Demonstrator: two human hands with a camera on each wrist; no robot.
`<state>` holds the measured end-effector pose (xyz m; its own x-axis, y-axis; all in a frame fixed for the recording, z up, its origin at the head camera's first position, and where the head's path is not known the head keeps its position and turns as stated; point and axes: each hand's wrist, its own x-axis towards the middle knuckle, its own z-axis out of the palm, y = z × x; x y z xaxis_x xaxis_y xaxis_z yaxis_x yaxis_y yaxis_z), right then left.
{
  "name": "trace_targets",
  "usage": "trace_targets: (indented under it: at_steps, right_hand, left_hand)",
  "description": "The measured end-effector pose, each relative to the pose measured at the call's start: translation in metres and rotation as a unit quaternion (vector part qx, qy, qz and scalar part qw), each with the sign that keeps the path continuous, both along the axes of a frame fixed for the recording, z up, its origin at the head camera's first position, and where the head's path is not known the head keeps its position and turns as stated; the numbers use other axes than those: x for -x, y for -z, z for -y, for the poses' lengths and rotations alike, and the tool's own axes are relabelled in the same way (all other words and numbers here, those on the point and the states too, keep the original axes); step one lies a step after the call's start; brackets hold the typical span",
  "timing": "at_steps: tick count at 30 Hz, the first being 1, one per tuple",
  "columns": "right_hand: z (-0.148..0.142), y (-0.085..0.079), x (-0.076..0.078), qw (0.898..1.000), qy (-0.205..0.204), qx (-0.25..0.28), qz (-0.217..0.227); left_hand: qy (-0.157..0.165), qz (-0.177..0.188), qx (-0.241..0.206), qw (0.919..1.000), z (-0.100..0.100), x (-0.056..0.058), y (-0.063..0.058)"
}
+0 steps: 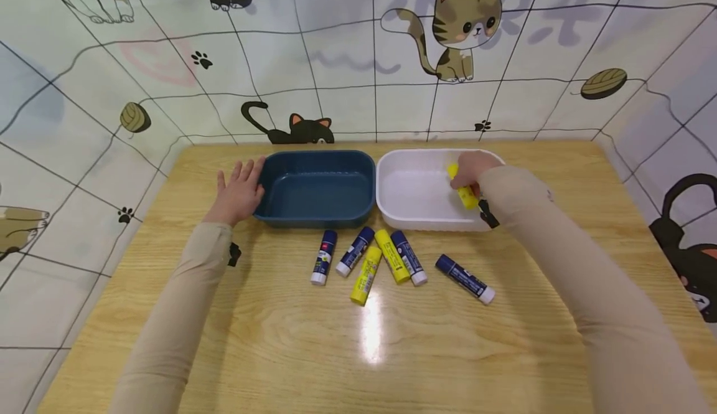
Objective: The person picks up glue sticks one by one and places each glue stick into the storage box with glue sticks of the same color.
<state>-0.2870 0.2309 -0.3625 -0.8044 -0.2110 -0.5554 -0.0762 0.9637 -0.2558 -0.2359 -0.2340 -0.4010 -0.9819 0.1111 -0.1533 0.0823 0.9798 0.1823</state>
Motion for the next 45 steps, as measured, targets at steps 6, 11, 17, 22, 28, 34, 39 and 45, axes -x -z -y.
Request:
trace_targets:
  at_steps: [6,11,17,22,28,34,39,45]
  right_hand:
    - [0.0,0.003,0.007,0.999,0.003,-0.015,0.04]
    - [0.004,0.003,0.009,0.998,0.028,-0.021,0.06]
    - [0.007,0.003,0.009,0.997,0.02,-0.029,0.066]
    - [0.007,0.004,0.007,0.997,0.013,-0.045,0.067]
    - [0.009,-0.004,0.004,0.998,0.034,-0.039,0.032]
    - [0.016,-0.021,-0.01,0.999,0.016,-0.023,-0.023]
    - [0.031,-0.026,-0.036,0.993,-0.065,-0.035,-0.092]
    - [0.048,-0.031,-0.069,0.978,-0.097,0.003,-0.184]
  left_hand:
    - [0.001,-0.01,0.002,0.9999,-0.001,0.001,0.001]
    - [0.003,-0.015,0.005,0.9999,0.0,0.001,0.003]
    - [0.001,-0.014,0.005,0.9999,0.001,0.002,0.005]
    - [0.001,-0.013,0.005,0.9999,0.0,0.001,0.004]
    - [0.0,-0.013,0.004,0.9999,-0.001,0.001,0.004]
    - [0.004,-0.014,0.006,0.9999,0.0,0.001,0.002]
    - [0.017,-0.027,0.005,0.9995,0.001,0.002,0.003]
    - [0.026,-0.031,-0.003,0.9992,0.001,0.003,0.005]
